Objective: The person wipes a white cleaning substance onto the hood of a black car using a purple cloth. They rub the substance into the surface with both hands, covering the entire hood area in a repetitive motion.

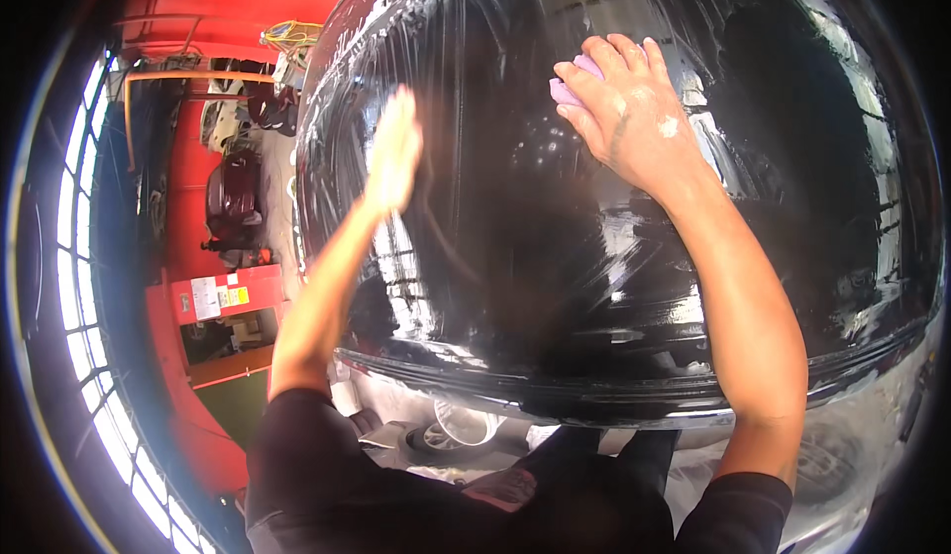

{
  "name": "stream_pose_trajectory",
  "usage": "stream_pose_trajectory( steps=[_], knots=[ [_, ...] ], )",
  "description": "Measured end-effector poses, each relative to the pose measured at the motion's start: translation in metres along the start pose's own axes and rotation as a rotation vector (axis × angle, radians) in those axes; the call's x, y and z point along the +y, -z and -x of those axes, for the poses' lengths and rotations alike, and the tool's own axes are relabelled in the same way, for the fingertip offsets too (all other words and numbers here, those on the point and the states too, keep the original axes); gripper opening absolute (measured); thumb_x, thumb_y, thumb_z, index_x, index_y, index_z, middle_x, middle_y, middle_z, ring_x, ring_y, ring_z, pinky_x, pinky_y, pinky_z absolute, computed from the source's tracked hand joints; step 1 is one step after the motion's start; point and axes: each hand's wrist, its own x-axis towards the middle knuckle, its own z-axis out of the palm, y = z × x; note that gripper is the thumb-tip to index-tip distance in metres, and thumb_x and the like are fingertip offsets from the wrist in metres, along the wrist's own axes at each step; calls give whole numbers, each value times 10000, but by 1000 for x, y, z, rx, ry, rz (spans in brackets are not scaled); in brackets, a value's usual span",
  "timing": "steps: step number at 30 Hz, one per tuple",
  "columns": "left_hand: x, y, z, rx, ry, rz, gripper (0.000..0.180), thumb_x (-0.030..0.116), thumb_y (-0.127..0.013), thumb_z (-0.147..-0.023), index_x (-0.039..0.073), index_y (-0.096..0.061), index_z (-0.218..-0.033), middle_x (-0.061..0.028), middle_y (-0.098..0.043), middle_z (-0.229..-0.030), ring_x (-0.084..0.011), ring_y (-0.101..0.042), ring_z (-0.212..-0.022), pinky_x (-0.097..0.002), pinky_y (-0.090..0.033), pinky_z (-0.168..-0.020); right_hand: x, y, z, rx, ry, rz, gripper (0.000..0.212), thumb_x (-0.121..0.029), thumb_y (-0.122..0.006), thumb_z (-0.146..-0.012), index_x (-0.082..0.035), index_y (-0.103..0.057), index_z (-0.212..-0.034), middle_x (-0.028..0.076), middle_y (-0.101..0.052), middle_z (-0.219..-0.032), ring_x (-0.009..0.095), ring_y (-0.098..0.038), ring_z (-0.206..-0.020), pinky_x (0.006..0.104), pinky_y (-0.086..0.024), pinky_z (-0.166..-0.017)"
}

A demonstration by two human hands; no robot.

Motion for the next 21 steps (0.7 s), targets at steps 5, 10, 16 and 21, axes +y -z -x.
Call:
stream_pose_trajectory(
  steps=[5,10,16,21],
  knots=[
    [73,18,175,-184,-169,-59,729,245,-492,-1066,-52,-265,-1692,-295,-224,-1766,-482,-216,-1638,-553,-158,-1348,-8,-4,5,24,-16,22,391,-263,-767,-967,-96,-737,-1319,178,-633,-1425,422,-546,-1388,618,-381,-1213],
    [-40,25,-68,85,1,30,647,392,-364,-1168,-5,-336,-1679,-206,-319,-1758,-349,-247,-1651,-438,-159,-1357,-20,-4,-7,48,41,-12,399,-269,-772,-963,-97,-736,-1320,174,-635,-1410,421,-548,-1385,613,-383,-1208],
    [0,-8,-68,70,-14,-24,660,399,-358,-1162,11,-310,-1694,-218,-286,-1767,-362,-231,-1655,-456,-137,-1362,0,3,0,10,2,19,409,-281,-753,-982,-102,-727,-1349,178,-622,-1438,417,-531,-1413,611,-362,-1226],
    [72,11,133,-99,-221,27,684,392,-459,-1121,32,-346,-1691,-258,-314,-1744,-479,-260,-1622,-584,-188,-1332,-4,-2,1,2,-33,44,416,-290,-743,-990,-112,-718,-1365,173,-611,-1459,415,-511,-1433,626,-341,-1239]
  ],
)
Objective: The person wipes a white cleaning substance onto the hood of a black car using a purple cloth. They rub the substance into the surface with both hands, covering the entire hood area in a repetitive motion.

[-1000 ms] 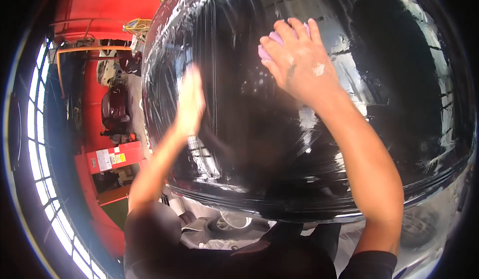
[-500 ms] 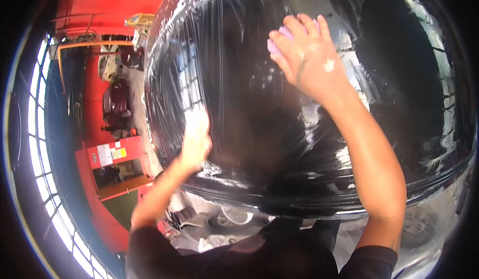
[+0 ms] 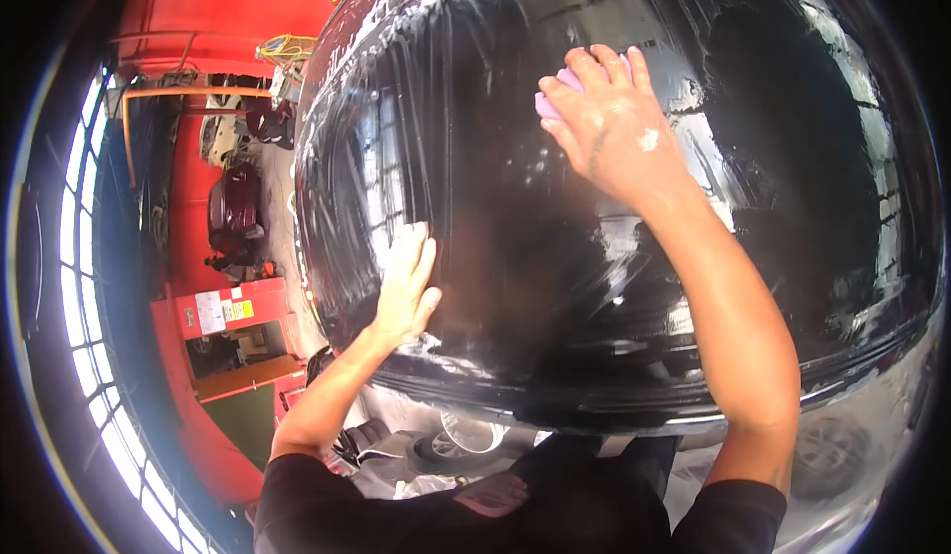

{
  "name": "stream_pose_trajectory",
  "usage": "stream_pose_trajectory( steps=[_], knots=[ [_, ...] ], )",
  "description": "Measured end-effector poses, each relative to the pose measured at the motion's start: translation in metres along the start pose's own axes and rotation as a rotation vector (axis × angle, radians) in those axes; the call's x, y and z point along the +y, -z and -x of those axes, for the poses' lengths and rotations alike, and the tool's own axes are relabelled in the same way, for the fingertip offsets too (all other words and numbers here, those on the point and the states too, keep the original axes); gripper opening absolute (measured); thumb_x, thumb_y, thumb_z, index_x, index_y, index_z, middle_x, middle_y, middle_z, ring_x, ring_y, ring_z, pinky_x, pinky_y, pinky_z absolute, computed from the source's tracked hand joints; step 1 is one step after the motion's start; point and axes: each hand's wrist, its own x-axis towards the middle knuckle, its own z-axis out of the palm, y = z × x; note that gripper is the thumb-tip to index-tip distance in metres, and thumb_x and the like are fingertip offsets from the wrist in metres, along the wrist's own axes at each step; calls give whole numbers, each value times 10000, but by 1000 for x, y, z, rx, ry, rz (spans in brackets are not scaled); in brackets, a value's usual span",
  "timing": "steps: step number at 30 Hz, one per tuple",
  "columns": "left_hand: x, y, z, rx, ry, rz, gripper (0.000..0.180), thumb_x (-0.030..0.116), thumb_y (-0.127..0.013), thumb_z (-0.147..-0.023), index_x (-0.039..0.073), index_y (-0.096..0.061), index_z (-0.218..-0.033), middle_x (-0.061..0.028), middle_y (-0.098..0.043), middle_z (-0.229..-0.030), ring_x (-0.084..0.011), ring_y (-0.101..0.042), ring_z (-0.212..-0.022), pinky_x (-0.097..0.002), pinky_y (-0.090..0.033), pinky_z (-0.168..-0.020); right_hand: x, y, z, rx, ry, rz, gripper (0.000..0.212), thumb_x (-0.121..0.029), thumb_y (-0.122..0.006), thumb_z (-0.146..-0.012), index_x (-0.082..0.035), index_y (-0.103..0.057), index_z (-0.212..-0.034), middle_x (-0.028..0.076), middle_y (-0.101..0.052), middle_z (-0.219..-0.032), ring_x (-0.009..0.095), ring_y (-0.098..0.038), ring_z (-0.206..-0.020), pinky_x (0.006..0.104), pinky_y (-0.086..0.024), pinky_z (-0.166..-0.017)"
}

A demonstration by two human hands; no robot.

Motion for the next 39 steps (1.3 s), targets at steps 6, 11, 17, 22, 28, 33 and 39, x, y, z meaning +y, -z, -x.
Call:
stream_pose_trajectory(
  steps=[6,11,17,22,28,33,39],
  knots=[
    [-138,32,-202,198,64,-39,667,445,-353,-1166,-8,-394,-1654,-226,-357,-1734,-373,-278,-1635,-454,-163,-1353,-16,-2,-8,36,62,-65,405,-266,-770,-965,-106,-735,-1335,186,-623,-1429,423,-541,-1394,628,-368,-1219],
    [-115,8,-217,179,171,-34,679,455,-357,-1164,-5,-364,-1663,-239,-307,-1750,-394,-246,-1640,-483,-154,-1355,2,5,-2,29,47,-55,400,-236,-774,-959,-92,-735,-1331,184,-639,-1398,422,-543,-1391,618,-372,-1220],
    [40,-1,53,-125,152,53,714,305,-492,-1082,-32,-308,-1684,-313,-231,-1755,-527,-168,-1636,-601,-118,-1338,1,0,1,39,16,-40,399,-246,-767,-966,-96,-731,-1334,186,-637,-1406,420,-544,-1389,616,-368,-1224],
    [-127,22,-120,212,183,-58,607,321,-336,-1167,-52,-380,-1643,-253,-354,-1728,-404,-267,-1635,-449,-171,-1358,-8,5,-5,13,48,-17,403,-261,-768,-965,-107,-732,-1335,188,-638,-1417,412,-555,-1384,600,-376,-1224],
    [-179,14,-155,224,358,-28,669,424,-389,-1160,-2,-350,-1675,-222,-296,-1761,-372,-220,-1655,-450,-151,-1357,1,4,-7,10,72,-58,414,-272,-743,-980,-113,-712,-1361,186,-633,-1406,404,-546,-1392,600,-375,-1223],
    [26,-1,74,-13,298,68,690,250,-458,-1106,-65,-265,-1689,-315,-212,-1762,-502,-150,-1649,-579,-107,-1342,6,0,2,2,33,-9,408,-266,-748,-977,-106,-714,-1350,183,-617,-1451,403,-533,-1412,593,-363,-1236],
    [-165,19,-64,203,393,8,626,361,-360,-1174,-33,-364,-1661,-203,-319,-1760,-328,-263,-1649,-423,-176,-1351,-11,4,-5,1,68,-14,398,-252,-756,-966,-96,-726,-1331,186,-640,-1408,410,-550,-1389,585,-365,-1239]
  ],
)
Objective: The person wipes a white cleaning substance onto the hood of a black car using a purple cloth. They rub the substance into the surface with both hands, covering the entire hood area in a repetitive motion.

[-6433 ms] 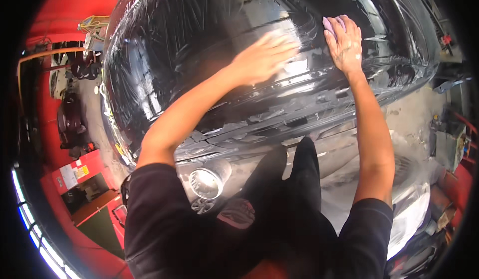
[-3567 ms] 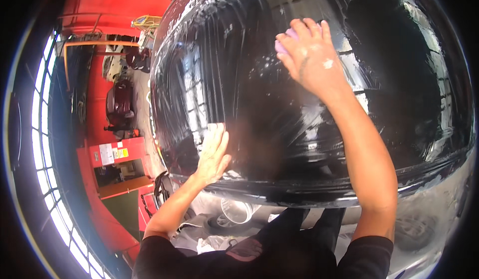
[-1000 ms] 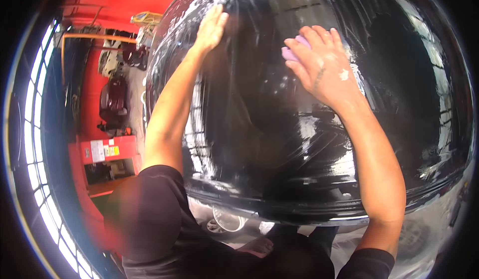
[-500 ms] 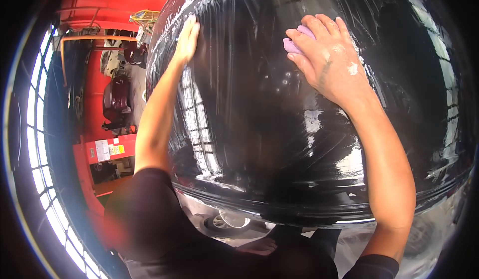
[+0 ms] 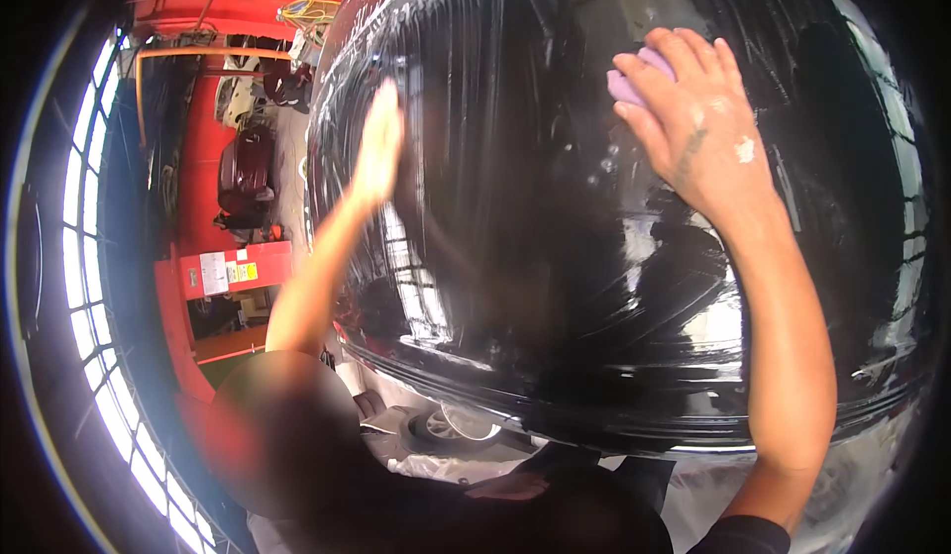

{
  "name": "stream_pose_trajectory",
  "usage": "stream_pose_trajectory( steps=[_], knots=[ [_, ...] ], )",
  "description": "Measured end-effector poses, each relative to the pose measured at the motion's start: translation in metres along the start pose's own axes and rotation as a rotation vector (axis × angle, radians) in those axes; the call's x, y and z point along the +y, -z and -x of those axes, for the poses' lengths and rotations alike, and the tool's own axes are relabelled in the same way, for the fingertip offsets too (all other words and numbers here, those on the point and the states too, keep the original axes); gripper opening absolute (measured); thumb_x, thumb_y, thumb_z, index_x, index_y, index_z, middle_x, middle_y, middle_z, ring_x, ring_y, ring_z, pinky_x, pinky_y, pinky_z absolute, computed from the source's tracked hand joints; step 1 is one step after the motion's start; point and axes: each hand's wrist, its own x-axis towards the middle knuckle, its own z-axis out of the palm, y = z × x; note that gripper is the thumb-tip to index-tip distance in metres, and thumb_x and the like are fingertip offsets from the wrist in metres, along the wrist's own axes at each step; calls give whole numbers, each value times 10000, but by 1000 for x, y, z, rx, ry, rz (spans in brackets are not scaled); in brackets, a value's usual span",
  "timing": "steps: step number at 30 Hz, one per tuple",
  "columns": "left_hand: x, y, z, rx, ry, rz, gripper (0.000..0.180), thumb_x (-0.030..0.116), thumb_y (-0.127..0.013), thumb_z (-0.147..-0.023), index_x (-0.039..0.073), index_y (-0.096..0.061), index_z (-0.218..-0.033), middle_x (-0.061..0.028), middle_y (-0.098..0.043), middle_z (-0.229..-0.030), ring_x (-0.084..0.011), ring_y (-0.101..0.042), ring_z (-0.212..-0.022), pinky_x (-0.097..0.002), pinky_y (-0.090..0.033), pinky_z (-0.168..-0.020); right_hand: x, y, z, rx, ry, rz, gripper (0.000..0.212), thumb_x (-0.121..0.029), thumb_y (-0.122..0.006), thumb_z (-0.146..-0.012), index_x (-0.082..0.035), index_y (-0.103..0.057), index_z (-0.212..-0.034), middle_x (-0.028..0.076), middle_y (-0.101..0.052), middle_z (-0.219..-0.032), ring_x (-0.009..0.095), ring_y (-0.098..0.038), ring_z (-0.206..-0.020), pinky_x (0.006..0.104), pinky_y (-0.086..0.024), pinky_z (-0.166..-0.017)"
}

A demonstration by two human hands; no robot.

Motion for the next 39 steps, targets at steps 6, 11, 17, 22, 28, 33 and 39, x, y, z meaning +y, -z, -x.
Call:
stream_pose_trajectory(
  steps=[6,11,17,22,28,33,39],
  knots=[
    [-20,-17,-77,24,47,-10,677,429,-390,-1165,-17,-344,-1672,-226,-294,-1762,-351,-229,-1656,-428,-143,-1360,9,1,0,-4,-3,-14,396,-246,-742,-976,-102,-719,-1344,183,-640,-1405,398,-543,-1403,588,-353,-1244],
    [102,7,182,-252,-170,35,743,394,-429,-1137,-14,-210,-1718,-281,-161,-1786,-461,-123,-1663,-570,-94,-1347,16,2,9,-4,-29,25,408,-260,-749,-973,-108,-718,-1351,184,-634,-1414,413,-542,-1399,587,-360,-1240],
    [32,4,-51,-19,-94,-3,667,417,-392,-1166,-11,-346,-1676,-230,-295,-1761,-371,-226,-1655,-449,-166,-1354,-3,1,-4,9,4,-13,415,-226,-776,-944,-97,-716,-1334,186,-629,-1410,426,-544,-1391,598,-373,-1228],
    [25,-27,-155,-10,-8,-84,721,475,-354,-1157,-38,-331,-1664,-277,-343,-1720,-431,-268,-1624,-476,-176,-1352,6,3,1,-3,7,-45,420,-231,-770,-949,-99,-710,-1344,188,-625,-1413,432,-542,-1388,599,-373,-1225],
    [163,0,176,-264,-310,78,722,412,-438,-1125,-15,-292,-1688,-297,-203,-1768,-494,-142,-1652,-607,-107,-1337,16,-8,8,52,-20,4,420,-270,-767,-960,-115,-720,-1347,185,-629,-1423,425,-545,-1388,610,-360,-1230],
    [146,-11,-3,-209,-368,-152,693,417,-330,-1164,-6,-248,-1707,-232,-198,-1792,-392,-148,-1673,-497,-107,-1358,5,-3,1,28,-30,-35,403,-270,-771,-957,-101,-739,-1322,190,-624,-1436,420,-542,-1391,625,-358,-1227],
    [137,-42,-169,-93,-154,-41,683,422,-401,-1149,-29,-340,-1658,-259,-298,-1745,-405,-255,-1634,-488,-187,-1340,15,-5,2,51,29,-52,403,-276,-764,-964,-93,-730,-1321,197,-624,-1432,428,-541,-1380,644,-371,-1213]
  ],
)
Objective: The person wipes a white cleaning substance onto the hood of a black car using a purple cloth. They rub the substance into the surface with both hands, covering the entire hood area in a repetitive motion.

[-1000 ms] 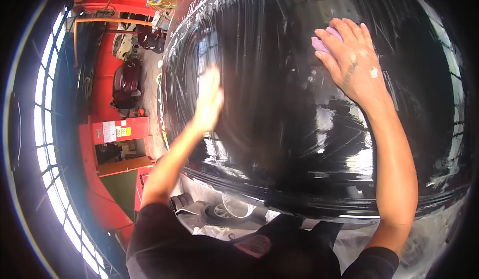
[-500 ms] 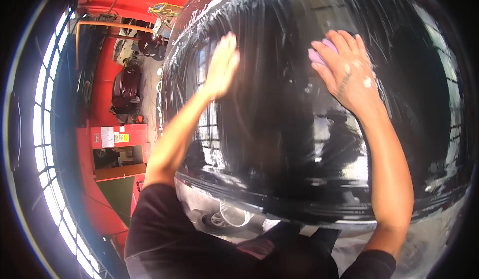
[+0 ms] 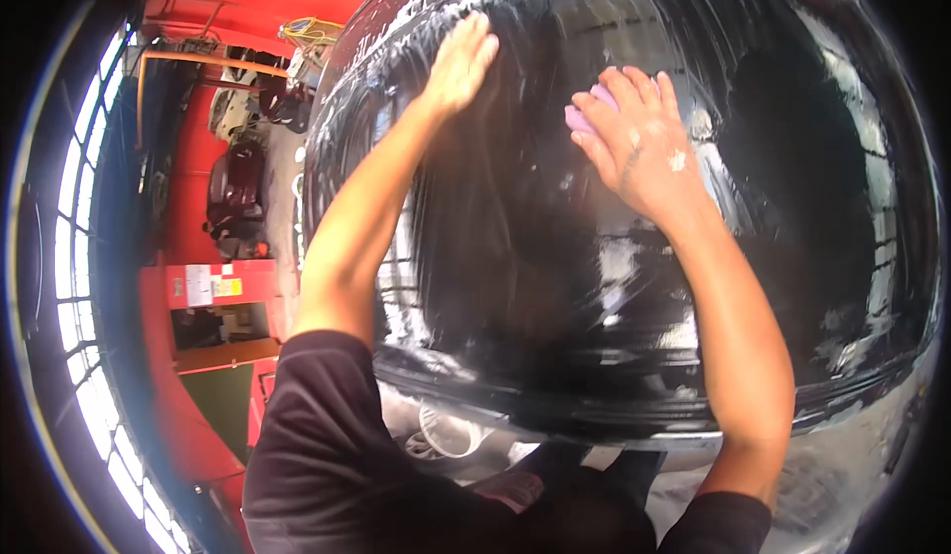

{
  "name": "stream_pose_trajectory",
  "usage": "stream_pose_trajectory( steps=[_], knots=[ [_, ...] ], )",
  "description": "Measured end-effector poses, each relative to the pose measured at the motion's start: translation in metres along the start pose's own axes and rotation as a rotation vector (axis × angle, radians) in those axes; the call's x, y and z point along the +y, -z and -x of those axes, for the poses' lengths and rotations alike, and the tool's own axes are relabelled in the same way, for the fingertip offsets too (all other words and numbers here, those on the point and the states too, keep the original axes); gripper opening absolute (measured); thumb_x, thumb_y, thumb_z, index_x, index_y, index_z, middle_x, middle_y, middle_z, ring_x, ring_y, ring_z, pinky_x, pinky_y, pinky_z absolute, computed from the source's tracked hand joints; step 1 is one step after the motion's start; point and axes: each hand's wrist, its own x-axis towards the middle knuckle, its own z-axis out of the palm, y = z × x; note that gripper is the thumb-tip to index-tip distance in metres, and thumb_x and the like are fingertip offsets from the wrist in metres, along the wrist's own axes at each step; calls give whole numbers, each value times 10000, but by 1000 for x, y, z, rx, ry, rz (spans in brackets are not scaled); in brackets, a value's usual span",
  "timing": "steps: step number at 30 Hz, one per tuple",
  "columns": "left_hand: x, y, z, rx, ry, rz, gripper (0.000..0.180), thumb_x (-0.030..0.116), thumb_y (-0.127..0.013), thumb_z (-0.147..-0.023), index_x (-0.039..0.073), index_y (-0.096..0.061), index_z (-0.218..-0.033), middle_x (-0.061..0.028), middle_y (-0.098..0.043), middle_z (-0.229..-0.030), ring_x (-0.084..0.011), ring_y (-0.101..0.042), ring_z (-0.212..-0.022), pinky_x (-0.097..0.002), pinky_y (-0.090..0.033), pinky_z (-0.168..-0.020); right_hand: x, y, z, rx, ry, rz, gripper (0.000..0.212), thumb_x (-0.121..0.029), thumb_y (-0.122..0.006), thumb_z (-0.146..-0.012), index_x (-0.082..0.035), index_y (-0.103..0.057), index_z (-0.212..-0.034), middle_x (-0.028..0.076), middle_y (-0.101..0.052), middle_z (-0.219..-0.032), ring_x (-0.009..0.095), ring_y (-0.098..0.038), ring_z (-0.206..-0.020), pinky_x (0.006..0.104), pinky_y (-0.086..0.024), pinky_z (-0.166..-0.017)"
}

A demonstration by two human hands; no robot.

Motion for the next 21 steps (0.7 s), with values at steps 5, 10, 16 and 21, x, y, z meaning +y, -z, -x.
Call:
stream_pose_trajectory(
  steps=[5,10,16,21],
  knots=[
    [89,18,273,-161,-183,44,711,296,-506,-1093,-52,-294,-1676,-282,-225,-1767,-473,-158,-1654,-579,-112,-1348,-2,-1,3,-4,-48,0,398,-283,-761,-972,-91,-734,-1319,195,-630,-1428,418,-541,-1386,638,-373,-1214],
    [27,8,274,-167,-177,-72,693,334,-431,-1125,-67,-289,-1671,-316,-213,-1758,-498,-168,-1645,-604,-122,-1338,-11,1,3,-32,-70,-3,392,-275,-771,-963,-91,-748,-1308,184,-633,-1431,414,-543,-1393,621,-360,-1232],
    [-97,17,16,93,190,-26,651,412,-364,-1167,-11,-368,-1662,-214,-365,-1732,-337,-263,-1645,-426,-174,-1356,-8,0,-9,-7,-14,14,405,-262,-774,-956,-92,-729,-1320,182,-631,-1426,420,-546,-1389,614,-365,-1228],
    [12,15,216,-71,-34,-8,674,368,-384,-1157,12,-252,-1714,-215,-188,-1800,-387,-148,-1675,-499,-97,-1362,-1,7,1,-33,-61,21,411,-244,-778,-947,-96,-721,-1327,190,-624,-1422,422,-544,-1388,617,-368,-1219]
  ],
)
